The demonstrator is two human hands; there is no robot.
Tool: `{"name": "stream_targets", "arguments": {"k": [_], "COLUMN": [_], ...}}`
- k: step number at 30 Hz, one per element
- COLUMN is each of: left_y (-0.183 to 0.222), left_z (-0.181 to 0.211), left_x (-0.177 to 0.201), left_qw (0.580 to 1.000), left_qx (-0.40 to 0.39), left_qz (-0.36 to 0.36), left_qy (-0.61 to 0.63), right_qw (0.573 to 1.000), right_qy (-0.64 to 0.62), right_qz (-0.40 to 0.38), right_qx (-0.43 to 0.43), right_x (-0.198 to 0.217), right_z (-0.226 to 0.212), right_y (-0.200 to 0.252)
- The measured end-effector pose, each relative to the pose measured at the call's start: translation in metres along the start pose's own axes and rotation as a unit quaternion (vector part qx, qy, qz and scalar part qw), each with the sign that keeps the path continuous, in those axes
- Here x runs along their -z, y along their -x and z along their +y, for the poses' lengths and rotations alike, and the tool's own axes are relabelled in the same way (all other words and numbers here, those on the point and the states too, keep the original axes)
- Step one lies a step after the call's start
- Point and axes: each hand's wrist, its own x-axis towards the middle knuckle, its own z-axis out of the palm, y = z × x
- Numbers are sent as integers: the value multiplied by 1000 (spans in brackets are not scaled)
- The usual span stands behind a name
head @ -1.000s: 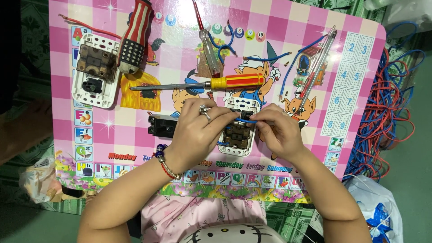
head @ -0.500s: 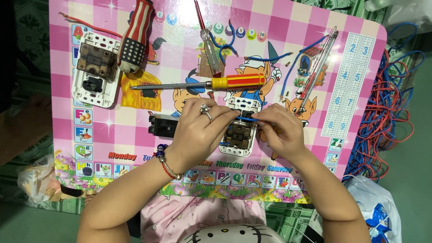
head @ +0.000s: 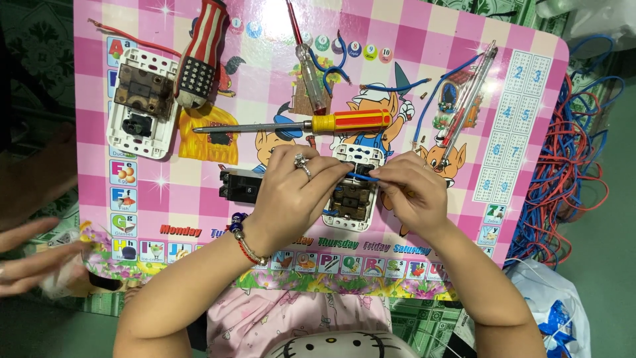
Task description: The person strips the insulation from blue wires and inserts them into the terminals of a white electrical switch. They use a screwdriver to tighten the terminal screws and secure the connections.
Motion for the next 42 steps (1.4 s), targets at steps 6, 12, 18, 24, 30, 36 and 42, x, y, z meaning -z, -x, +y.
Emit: {"name": "stream_targets", "arguments": {"k": [6, 12, 18, 24, 30, 36, 42], "left_y": [0, 2, 0, 1, 1, 5, 5], "left_z": [0, 1, 0, 0, -2, 2, 5], "left_x": [0, -2, -1, -1, -1, -7, -15], "left_qw": [1000, 1000, 1000, 1000, 999, 999, 999], "left_qx": [6, -1, -6, -3, 7, 24, 35], "left_qz": [-2, 0, 0, -13, -26, -31, -6], "left_qy": [4, 2, -3, -6, -17, -11, -24], "right_qw": [1000, 999, 999, 989, 986, 989, 990], "right_qy": [11, 28, 26, 97, 124, 120, 118], "right_qz": [3, 8, 11, 22, 30, 39, 28], "right_qx": [8, 39, 36, 110, 106, 80, 74], "right_x": [-2, 0, -2, -2, -6, -8, -10], "right_z": [-6, -1, -3, -6, -10, -9, -8], "right_y": [-5, -7, -8, -12, -14, -11, -12]}}
